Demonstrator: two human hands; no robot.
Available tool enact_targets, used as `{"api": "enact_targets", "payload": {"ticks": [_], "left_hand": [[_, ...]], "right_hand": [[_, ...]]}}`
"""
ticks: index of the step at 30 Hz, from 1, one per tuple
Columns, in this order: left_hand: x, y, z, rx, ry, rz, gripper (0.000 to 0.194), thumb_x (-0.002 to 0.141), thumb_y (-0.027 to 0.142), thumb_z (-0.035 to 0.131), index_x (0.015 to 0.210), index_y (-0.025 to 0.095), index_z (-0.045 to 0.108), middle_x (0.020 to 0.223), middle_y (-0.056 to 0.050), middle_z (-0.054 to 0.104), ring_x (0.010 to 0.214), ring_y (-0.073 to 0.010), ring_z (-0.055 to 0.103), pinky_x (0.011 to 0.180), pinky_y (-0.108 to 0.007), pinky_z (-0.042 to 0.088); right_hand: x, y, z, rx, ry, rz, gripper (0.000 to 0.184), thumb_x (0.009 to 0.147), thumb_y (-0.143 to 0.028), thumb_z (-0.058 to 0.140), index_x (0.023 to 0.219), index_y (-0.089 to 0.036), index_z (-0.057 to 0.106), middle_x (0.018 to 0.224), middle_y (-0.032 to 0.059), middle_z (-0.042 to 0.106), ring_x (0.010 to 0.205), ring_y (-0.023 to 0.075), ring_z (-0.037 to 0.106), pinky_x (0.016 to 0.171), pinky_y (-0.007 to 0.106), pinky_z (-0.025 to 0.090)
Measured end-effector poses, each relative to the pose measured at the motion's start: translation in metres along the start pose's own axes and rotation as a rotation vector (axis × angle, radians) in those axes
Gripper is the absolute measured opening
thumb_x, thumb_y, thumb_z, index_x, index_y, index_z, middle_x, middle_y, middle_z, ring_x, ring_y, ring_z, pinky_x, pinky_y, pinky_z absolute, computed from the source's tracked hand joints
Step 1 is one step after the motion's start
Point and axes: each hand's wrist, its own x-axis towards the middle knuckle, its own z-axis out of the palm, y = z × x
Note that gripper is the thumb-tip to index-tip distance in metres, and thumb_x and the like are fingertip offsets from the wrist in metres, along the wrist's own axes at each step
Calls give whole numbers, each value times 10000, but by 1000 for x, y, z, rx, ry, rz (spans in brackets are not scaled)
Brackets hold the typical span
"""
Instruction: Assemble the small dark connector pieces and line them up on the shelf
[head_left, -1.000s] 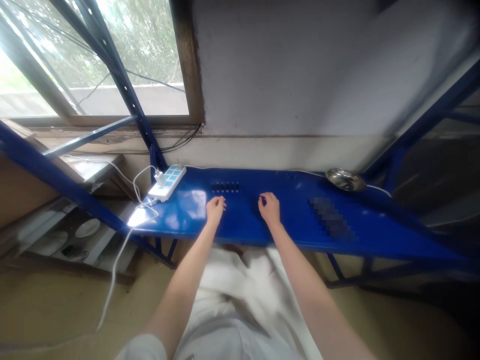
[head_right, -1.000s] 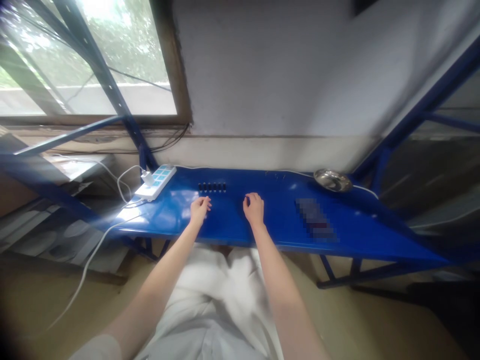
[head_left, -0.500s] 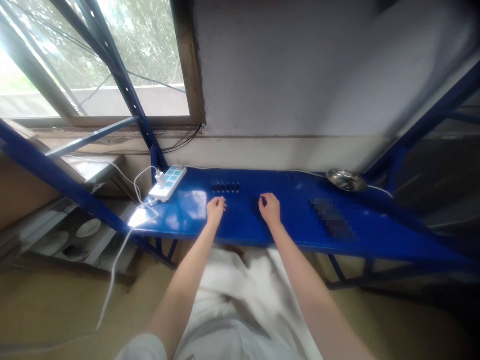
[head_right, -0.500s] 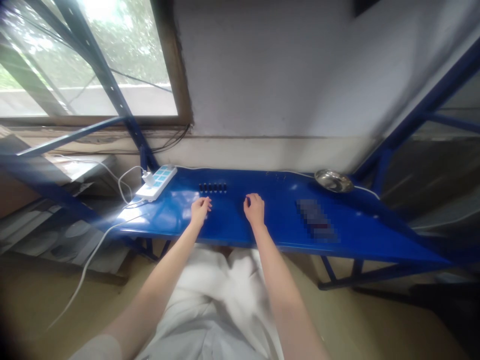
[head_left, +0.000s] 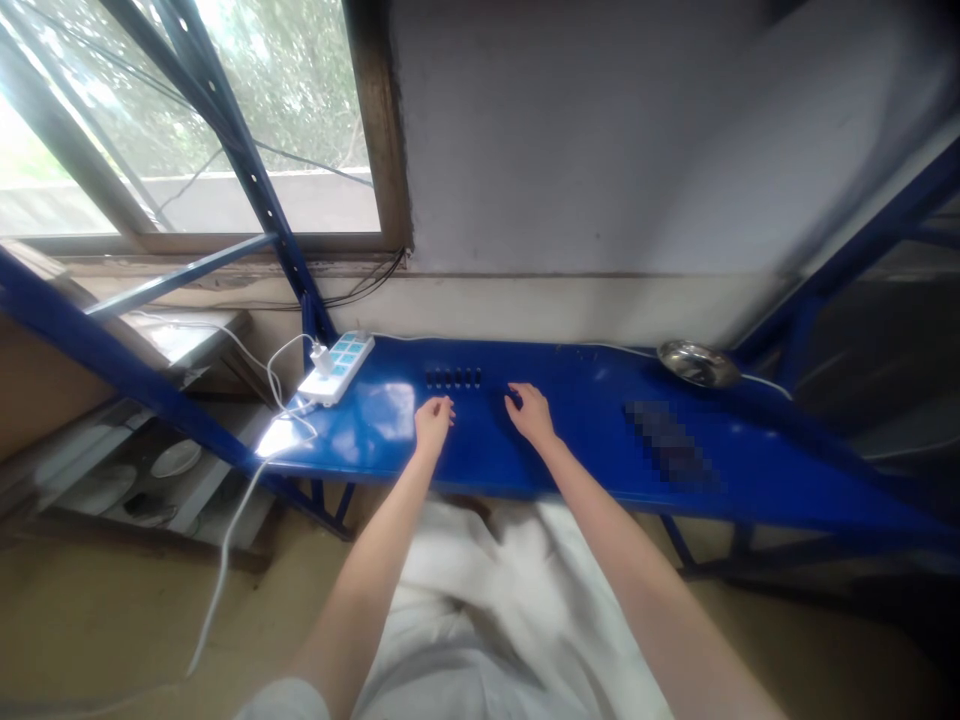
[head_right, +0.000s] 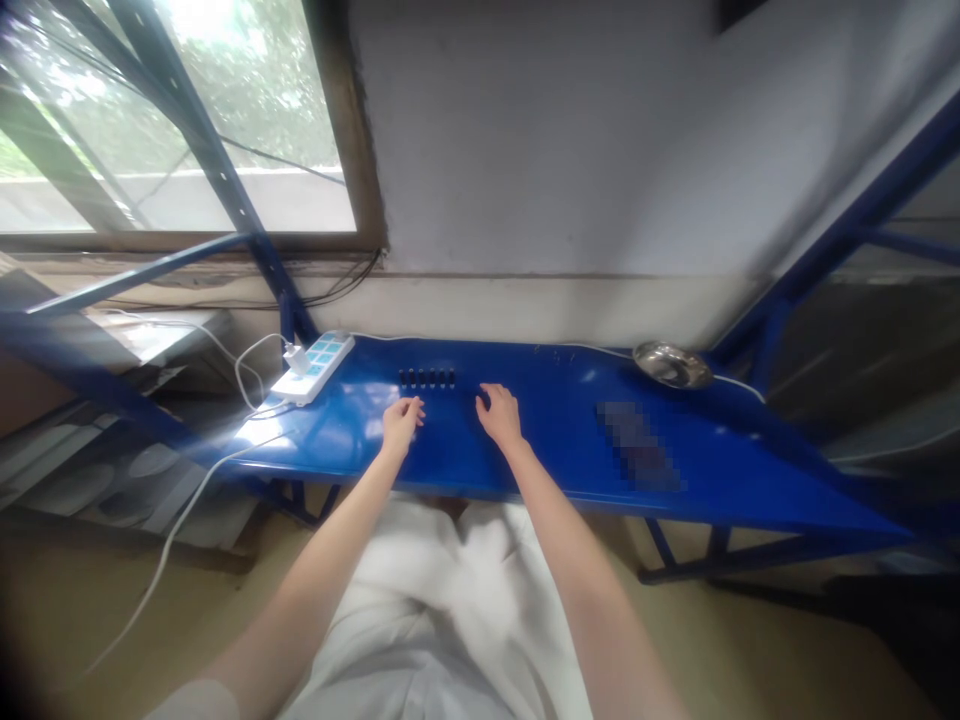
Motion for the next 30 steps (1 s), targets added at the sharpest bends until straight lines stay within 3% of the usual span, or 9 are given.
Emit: {"api": "enact_targets", "payload": {"ticks": [7, 15, 30], "left_hand": [[-3, 3, 0, 1, -1, 0, 288, 786, 389, 486, 756, 136, 621, 617, -18, 600, 477, -81, 520, 500, -203, 437], [-3, 6, -1, 21, -9, 3, 286, 799, 386, 480, 748, 142, 618, 615, -11, 599, 477, -81, 523, 525, -214, 446], [-6, 9, -2, 45, -20, 5, 291, 809, 388, 469, 768, 145, 625, 634, -18, 606, 502, -87, 534, 539, -219, 455]], "right_hand": [[32, -18, 26, 1, -103, 130, 280, 789, -329, 498, 1010, -188, 597, 992, 82, 611, 940, 213, 548, 819, 408, 417], [49, -18, 50, -116, -161, 203, 249, 754, -353, 534, 908, -182, 631, 1029, 100, 593, 991, 262, 510, 828, 462, 370], [53, -26, 54, -106, -111, 224, 173, 755, -298, 517, 824, -179, 622, 975, 95, 615, 949, 256, 536, 797, 446, 386]]}}
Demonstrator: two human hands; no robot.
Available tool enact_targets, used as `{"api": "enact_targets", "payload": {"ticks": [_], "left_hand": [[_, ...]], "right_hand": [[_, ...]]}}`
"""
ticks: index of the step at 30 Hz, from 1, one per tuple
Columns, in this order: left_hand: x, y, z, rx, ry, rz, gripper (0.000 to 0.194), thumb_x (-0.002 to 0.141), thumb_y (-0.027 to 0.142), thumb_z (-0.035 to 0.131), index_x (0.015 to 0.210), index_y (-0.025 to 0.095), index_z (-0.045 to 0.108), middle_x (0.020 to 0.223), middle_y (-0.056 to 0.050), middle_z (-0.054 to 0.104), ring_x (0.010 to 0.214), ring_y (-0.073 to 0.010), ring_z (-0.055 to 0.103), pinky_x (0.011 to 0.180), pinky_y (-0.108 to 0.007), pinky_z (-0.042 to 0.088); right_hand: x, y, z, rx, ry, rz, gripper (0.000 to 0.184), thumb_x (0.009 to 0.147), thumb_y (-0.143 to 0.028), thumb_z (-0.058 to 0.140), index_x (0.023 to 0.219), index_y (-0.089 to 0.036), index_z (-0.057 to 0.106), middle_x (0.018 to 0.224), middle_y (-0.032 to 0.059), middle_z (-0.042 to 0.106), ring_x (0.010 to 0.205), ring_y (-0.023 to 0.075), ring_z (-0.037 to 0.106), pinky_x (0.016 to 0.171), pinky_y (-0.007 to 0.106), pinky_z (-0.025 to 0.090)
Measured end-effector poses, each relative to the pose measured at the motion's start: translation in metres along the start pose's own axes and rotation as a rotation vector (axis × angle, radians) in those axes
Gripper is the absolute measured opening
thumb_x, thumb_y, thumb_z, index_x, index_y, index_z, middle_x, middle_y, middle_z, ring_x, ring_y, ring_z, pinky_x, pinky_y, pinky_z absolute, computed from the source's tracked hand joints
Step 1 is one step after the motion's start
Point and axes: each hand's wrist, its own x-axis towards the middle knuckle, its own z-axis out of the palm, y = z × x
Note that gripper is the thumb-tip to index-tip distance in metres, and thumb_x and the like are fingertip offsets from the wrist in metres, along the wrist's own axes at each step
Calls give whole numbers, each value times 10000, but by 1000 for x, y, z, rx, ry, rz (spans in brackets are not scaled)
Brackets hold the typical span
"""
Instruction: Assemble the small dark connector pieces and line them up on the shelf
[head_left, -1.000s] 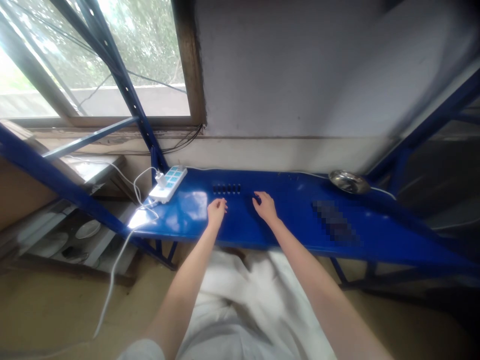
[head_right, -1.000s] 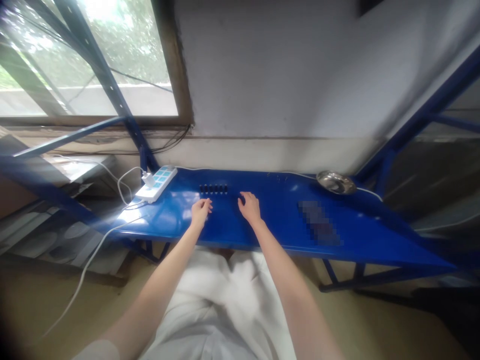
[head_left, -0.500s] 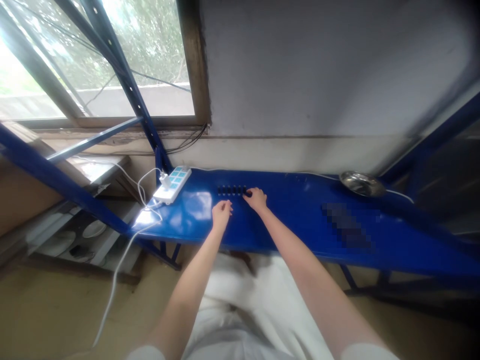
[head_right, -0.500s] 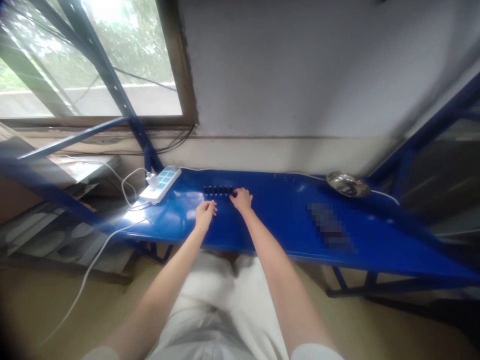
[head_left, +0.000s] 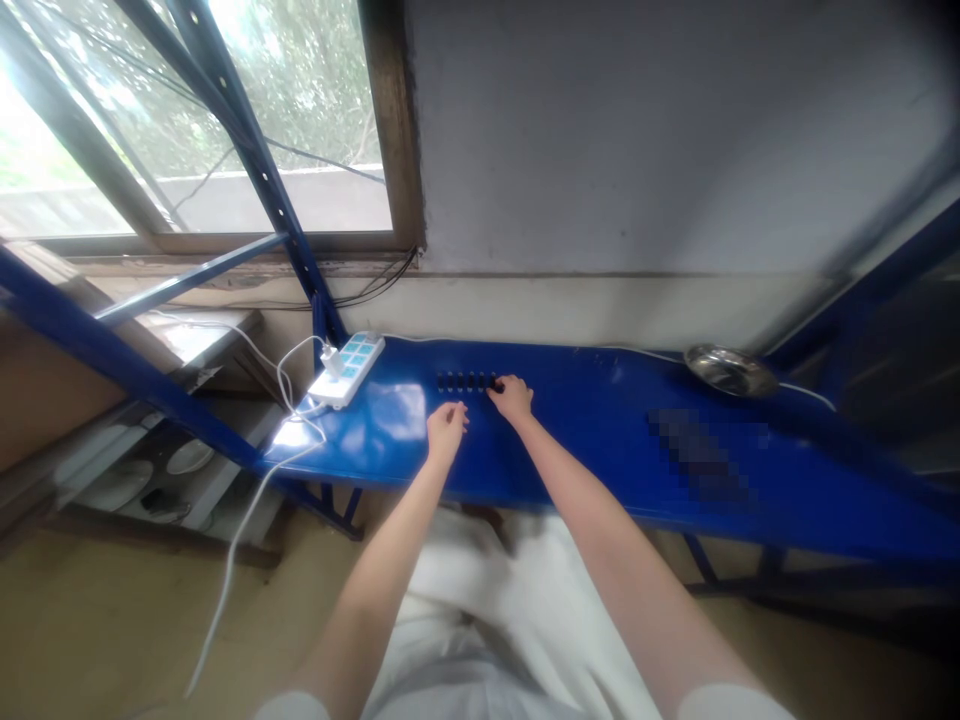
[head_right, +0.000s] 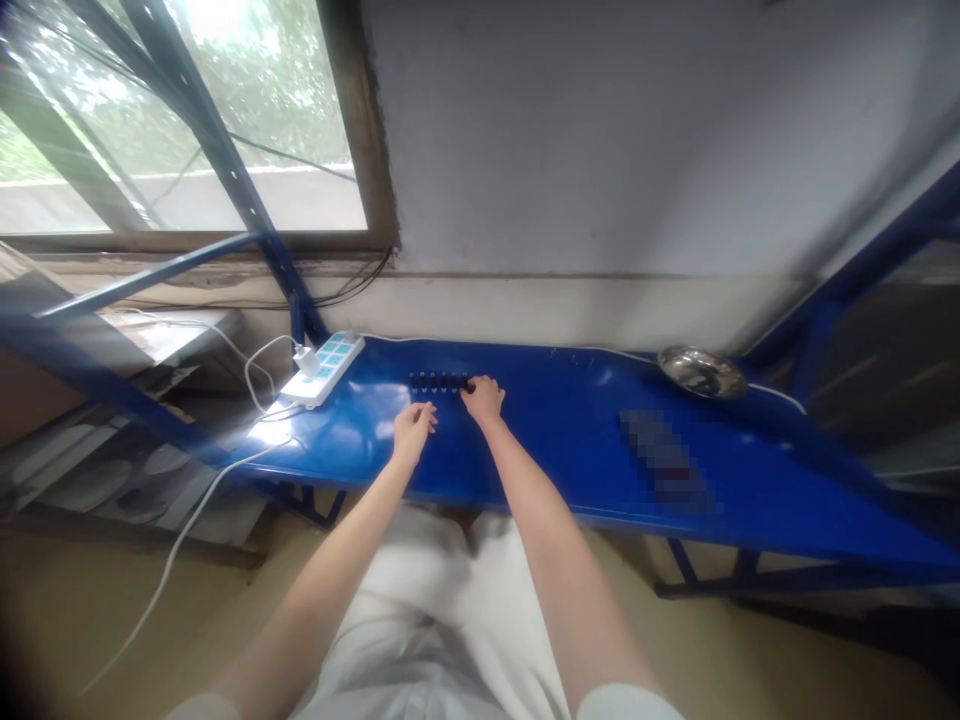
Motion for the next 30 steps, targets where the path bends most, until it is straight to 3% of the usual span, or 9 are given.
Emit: {"api": "enact_targets", "payload": {"ticks": [6, 12, 17, 22, 25, 30], "left_hand": [[5, 15, 2, -14, -13, 96, 303, 807, 402, 476, 813, 141, 629, 627, -16, 597, 494, -85, 523, 528, -209, 449], [21, 49, 0, 102, -181, 311, 459, 745, 366, 592, 1177, 219, 544, 718, 8, 623, 529, -75, 510, 588, -202, 448], [27, 65, -1, 222, -247, 485, 229, 756, 275, 579, 947, 188, 671, 880, -54, 661, 667, -117, 572, 683, -238, 466], [20, 73, 2, 210, -268, 514, 270, 756, 261, 575, 1007, 189, 645, 898, -46, 663, 562, -82, 550, 634, -229, 481], [14, 81, 2, 149, -288, 477, 225, 764, 257, 562, 955, 174, 648, 869, -43, 658, 525, -70, 554, 579, -213, 479], [7, 95, 0, -57, -263, 322, 228, 760, 261, 571, 956, 155, 618, 753, -26, 635, 485, -69, 564, 514, -196, 471]], "right_hand": [[-8, -9, -35, 91, -46, -76, 133, 766, -297, 518, 810, -196, 592, 830, 35, 649, 772, 180, 586, 734, 338, 397], [-20, -30, -83, -239, -142, -348, 92, 789, -228, 507, 717, -196, 556, 736, 30, 642, 677, 173, 569, 715, 320, 326], [-29, -43, -104, -372, -113, -448, 109, 801, -179, 459, 727, -187, 539, 727, 53, 633, 673, 189, 566, 682, 314, 301], [-36, -46, -116, -362, -88, -476, 98, 783, -156, 462, 739, -178, 546, 739, 70, 639, 699, 200, 571, 685, 318, 319], [-39, -43, -119, -242, -71, -465, 124, 774, -154, 448, 790, -179, 569, 772, 70, 646, 708, 194, 572, 692, 319, 351], [-46, -37, -118, 359, 76, -243, 314, 774, -179, 390, 1067, -196, 505, 1002, 72, 620, 691, 138, 580, 683, 294, 433]]}}
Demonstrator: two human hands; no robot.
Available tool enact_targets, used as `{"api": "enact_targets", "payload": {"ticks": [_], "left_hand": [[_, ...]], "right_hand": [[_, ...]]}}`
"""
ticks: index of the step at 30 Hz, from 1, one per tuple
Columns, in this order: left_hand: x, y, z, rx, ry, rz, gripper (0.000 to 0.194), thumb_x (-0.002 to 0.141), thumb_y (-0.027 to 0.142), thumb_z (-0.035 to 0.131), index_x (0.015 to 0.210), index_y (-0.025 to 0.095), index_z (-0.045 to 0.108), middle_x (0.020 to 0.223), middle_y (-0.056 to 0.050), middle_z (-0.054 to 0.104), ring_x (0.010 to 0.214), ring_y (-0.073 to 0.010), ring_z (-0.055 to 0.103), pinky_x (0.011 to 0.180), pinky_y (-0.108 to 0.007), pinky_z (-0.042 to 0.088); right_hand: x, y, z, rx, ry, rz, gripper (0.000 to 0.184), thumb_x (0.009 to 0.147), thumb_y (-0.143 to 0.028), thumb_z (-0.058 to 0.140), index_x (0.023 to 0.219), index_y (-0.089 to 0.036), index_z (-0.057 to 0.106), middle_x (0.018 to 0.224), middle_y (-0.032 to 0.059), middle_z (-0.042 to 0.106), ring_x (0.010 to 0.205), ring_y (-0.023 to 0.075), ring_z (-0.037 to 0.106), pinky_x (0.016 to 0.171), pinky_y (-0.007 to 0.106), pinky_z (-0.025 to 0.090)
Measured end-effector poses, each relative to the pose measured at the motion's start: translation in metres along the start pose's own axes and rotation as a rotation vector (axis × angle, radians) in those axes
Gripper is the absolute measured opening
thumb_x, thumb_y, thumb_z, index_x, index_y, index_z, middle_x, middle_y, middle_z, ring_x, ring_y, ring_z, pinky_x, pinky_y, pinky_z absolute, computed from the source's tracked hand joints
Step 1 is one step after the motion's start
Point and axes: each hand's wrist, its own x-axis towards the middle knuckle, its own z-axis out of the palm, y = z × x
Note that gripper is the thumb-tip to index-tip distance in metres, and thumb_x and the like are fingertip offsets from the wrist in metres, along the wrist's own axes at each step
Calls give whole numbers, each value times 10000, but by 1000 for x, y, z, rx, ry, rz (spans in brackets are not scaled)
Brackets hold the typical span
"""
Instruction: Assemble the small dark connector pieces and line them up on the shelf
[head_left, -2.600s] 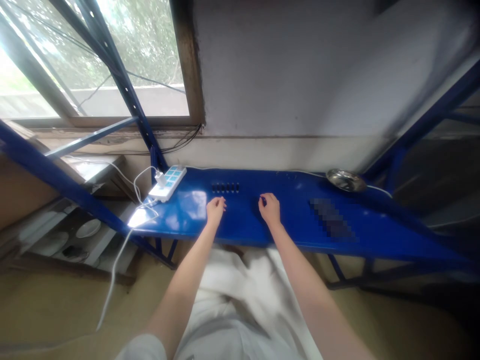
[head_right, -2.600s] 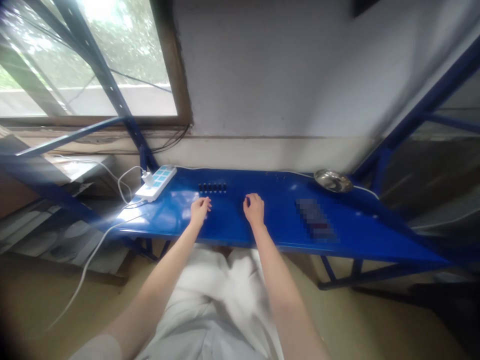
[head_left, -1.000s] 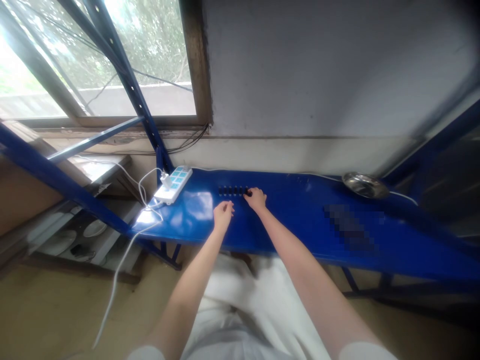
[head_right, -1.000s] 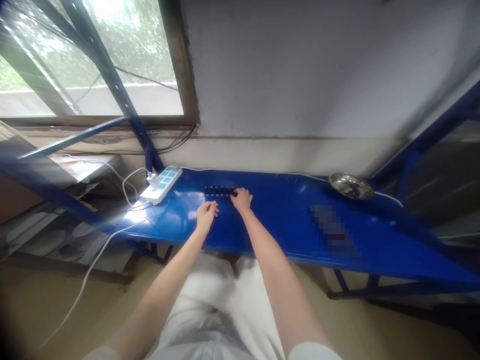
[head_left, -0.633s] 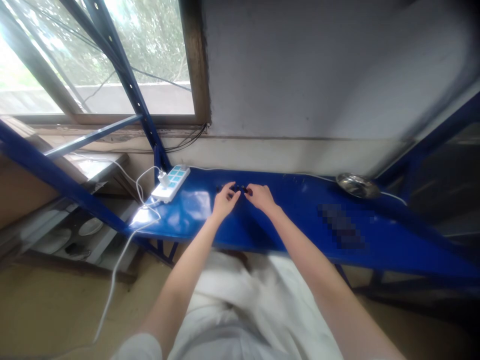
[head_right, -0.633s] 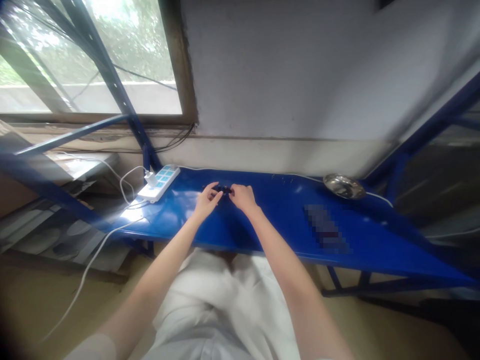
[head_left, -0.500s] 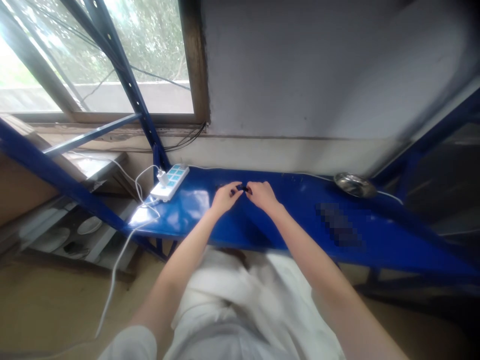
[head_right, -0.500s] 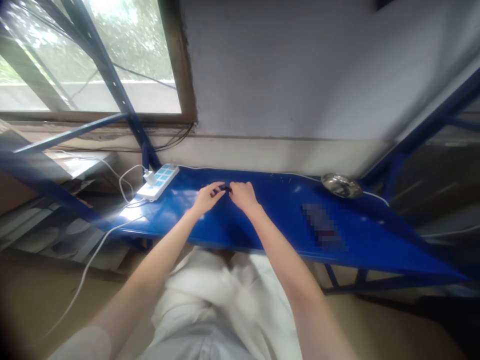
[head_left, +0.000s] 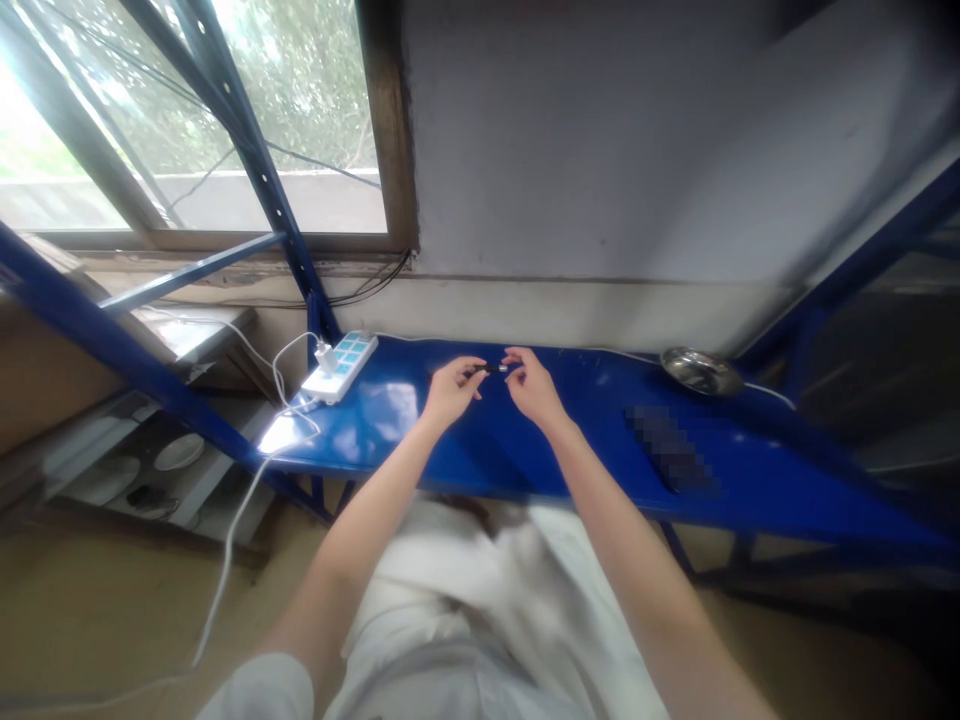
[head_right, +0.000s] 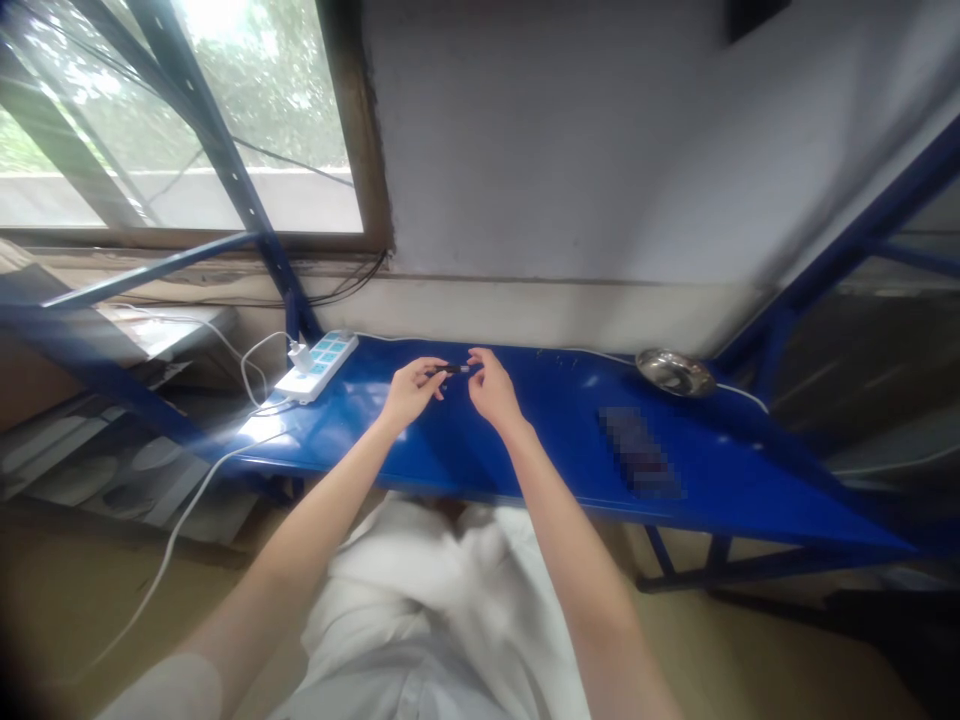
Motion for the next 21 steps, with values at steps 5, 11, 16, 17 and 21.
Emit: {"api": "enact_targets", "payload": {"ticks": [5, 11, 16, 17, 21], "left_hand": [[-6, 15, 3, -78, 4, -2, 233, 750, 249, 591, 958, 148, 617, 735, -18, 625, 494, -66, 567, 521, -193, 469], [-17, 31, 7, -76, -27, 1, 203, 746, 224, 588, 934, 156, 624, 831, -29, 634, 486, -54, 568, 541, -196, 475], [-23, 39, 8, -74, 1, 4, 158, 780, 250, 551, 895, 153, 596, 724, -16, 648, 497, -74, 576, 570, -213, 473], [-24, 39, 8, -70, 8, 12, 157, 788, 265, 542, 888, 153, 587, 709, -13, 645, 492, -75, 573, 562, -211, 468], [-26, 41, 7, -66, 36, 56, 216, 824, 351, 488, 765, 153, 550, 629, 12, 588, 471, -70, 546, 520, -198, 434]], "right_hand": [[-13, -9, 3, 347, 58, 277, 328, 847, -457, 347, 735, -193, 506, 680, 18, 590, 469, 100, 501, 515, 252, 419], [-25, -28, 3, 479, 160, 342, 473, 768, -630, 421, 573, -198, 416, 486, -36, 408, 432, 87, 379, 423, 220, 312], [-32, -46, 3, 479, 260, 324, 471, 783, -592, 424, 536, -193, 391, 483, -46, 380, 449, 79, 332, 444, 222, 282], [-33, -50, 3, 462, 274, 314, 471, 787, -585, 421, 528, -193, 380, 481, -46, 377, 453, 79, 328, 449, 223, 281], [-36, -61, 0, 390, 299, 284, 467, 804, -565, 399, 523, -196, 352, 487, -46, 368, 471, 82, 319, 464, 227, 280]]}}
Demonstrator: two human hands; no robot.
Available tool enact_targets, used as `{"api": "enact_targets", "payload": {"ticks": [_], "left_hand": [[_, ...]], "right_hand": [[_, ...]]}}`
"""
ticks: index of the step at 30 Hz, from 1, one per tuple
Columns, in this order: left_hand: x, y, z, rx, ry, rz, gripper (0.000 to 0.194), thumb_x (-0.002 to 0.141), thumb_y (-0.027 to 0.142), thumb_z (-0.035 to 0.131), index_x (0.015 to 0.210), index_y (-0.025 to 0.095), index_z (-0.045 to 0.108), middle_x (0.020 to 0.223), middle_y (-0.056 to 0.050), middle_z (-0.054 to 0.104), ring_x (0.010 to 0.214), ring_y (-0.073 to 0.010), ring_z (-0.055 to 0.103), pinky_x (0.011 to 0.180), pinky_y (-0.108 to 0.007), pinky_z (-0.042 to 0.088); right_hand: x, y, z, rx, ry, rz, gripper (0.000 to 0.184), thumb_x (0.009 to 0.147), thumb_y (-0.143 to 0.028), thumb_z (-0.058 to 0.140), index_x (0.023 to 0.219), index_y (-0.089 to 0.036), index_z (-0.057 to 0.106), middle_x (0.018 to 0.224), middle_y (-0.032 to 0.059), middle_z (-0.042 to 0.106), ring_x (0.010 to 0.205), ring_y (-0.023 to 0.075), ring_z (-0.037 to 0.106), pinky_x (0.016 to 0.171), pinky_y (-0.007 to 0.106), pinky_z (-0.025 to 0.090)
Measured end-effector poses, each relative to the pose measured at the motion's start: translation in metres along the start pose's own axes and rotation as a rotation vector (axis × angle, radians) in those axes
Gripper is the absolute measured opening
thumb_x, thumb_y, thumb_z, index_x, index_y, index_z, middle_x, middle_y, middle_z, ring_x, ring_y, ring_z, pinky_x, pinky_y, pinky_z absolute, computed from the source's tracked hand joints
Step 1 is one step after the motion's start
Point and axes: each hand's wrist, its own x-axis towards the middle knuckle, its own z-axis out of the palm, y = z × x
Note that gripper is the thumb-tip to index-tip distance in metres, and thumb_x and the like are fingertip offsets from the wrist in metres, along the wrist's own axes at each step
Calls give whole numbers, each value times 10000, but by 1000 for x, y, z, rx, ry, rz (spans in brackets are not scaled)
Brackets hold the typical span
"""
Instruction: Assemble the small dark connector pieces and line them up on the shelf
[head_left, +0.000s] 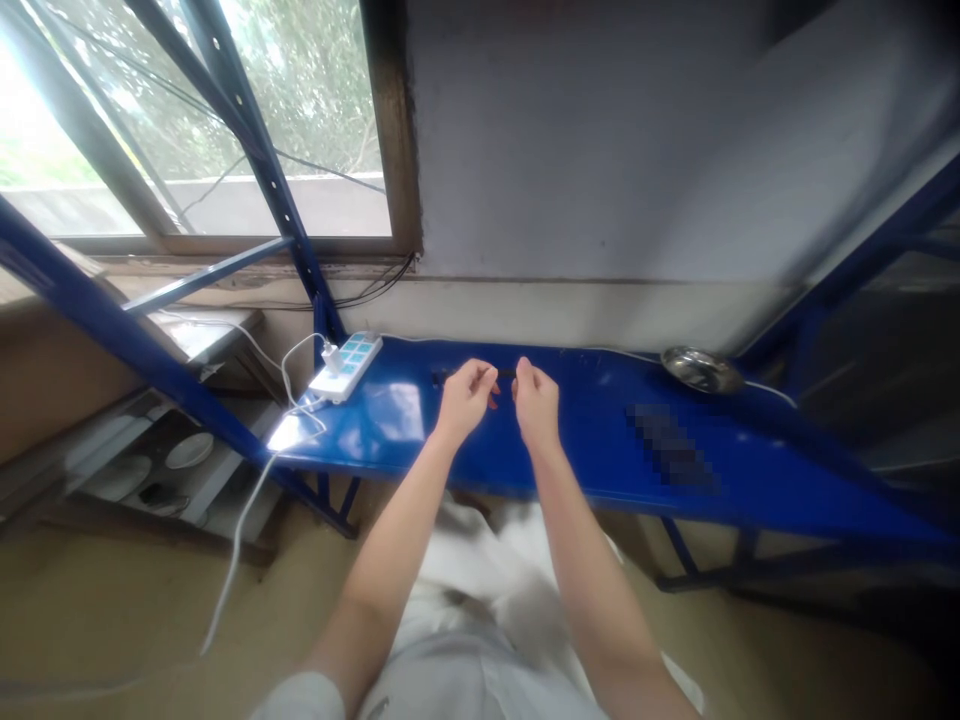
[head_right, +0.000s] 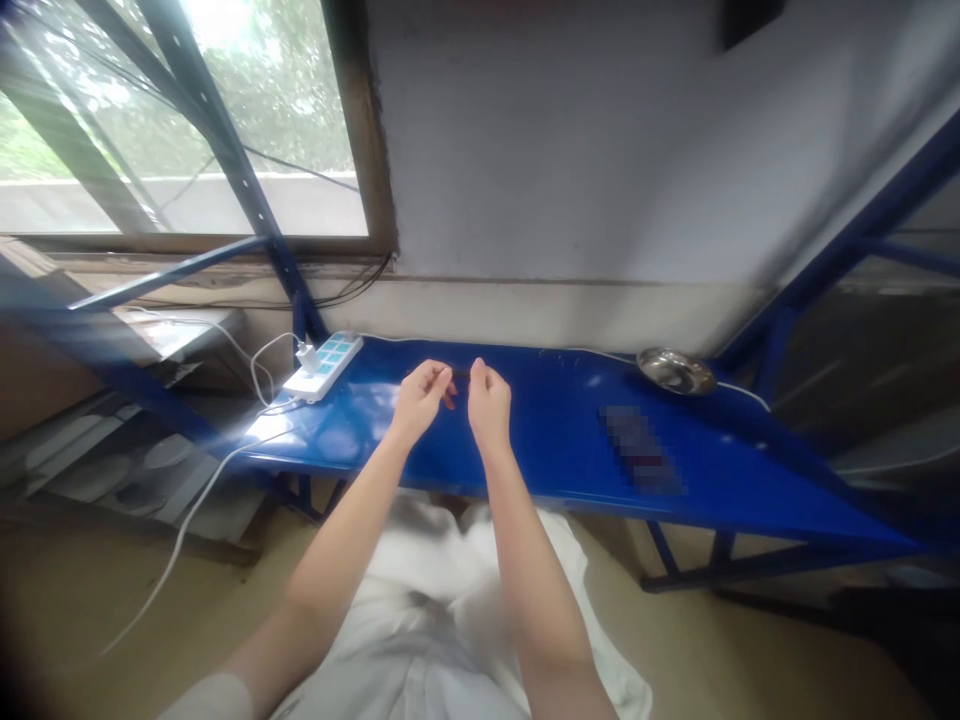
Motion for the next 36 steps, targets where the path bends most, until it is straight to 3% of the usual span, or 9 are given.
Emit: {"api": "enact_targets", "payload": {"ticks": [7, 11, 14, 19, 24, 29, 36], "left_hand": [[2, -4, 0, -133, 85, -144, 399, 799, 461, 492, 545, 156, 456, 405, 56, 415, 373, -57, 432, 461, -190, 385], [3, -10, -8, -192, 191, -215, 378, 774, 485, 520, 599, 151, 493, 431, 54, 447, 384, -53, 438, 454, -183, 384], [3, -11, -14, -167, 125, -251, 319, 709, 451, 615, 728, 136, 570, 526, 31, 531, 419, -53, 474, 449, -179, 387], [3, -15, -12, -138, 31, -234, 310, 695, 411, 639, 803, 122, 604, 605, -5, 591, 448, -59, 498, 466, -190, 402], [2, -20, -10, -118, 52, -198, 315, 722, 430, 604, 792, 123, 617, 597, -1, 572, 455, -59, 493, 469, -192, 399], [3, -27, -12, -24, 7, -126, 329, 764, 449, 551, 840, 140, 634, 665, -11, 597, 466, -60, 495, 490, -199, 414], [7, -39, -7, 10, -150, -89, 309, 809, 425, 492, 860, 148, 620, 780, -28, 601, 474, -47, 492, 493, -192, 420]], "right_hand": [[-4, 2, 1, -39, -13, -46, 472, 804, -584, 384, 543, -191, 380, 508, -43, 380, 495, 85, 335, 491, 229, 297], [0, 13, 1, 93, 140, 10, 462, 815, -578, 368, 558, -195, 383, 494, -48, 376, 475, 83, 342, 486, 229, 308], [7, 20, -1, 149, 169, 31, 434, 801, -570, 404, 607, -185, 457, 544, -29, 464, 496, 87, 400, 511, 230, 346], [12, 27, 1, 66, -126, -66, 343, 720, -509, 566, 757, -169, 587, 768, 38, 618, 680, 134, 542, 640, 264, 419], [9, 36, 3, -2, -393, -70, 317, 738, -490, 553, 764, -175, 581, 733, 25, 610, 670, 142, 549, 660, 287, 431], [11, 37, 1, -109, -407, -128, 290, 715, -471, 576, 734, -183, 603, 707, 22, 592, 634, 138, 506, 612, 276, 408], [15, 36, -5, -184, -449, -118, 327, 703, -489, 579, 628, -171, 562, 585, -9, 529, 534, 108, 433, 529, 245, 359]]}}
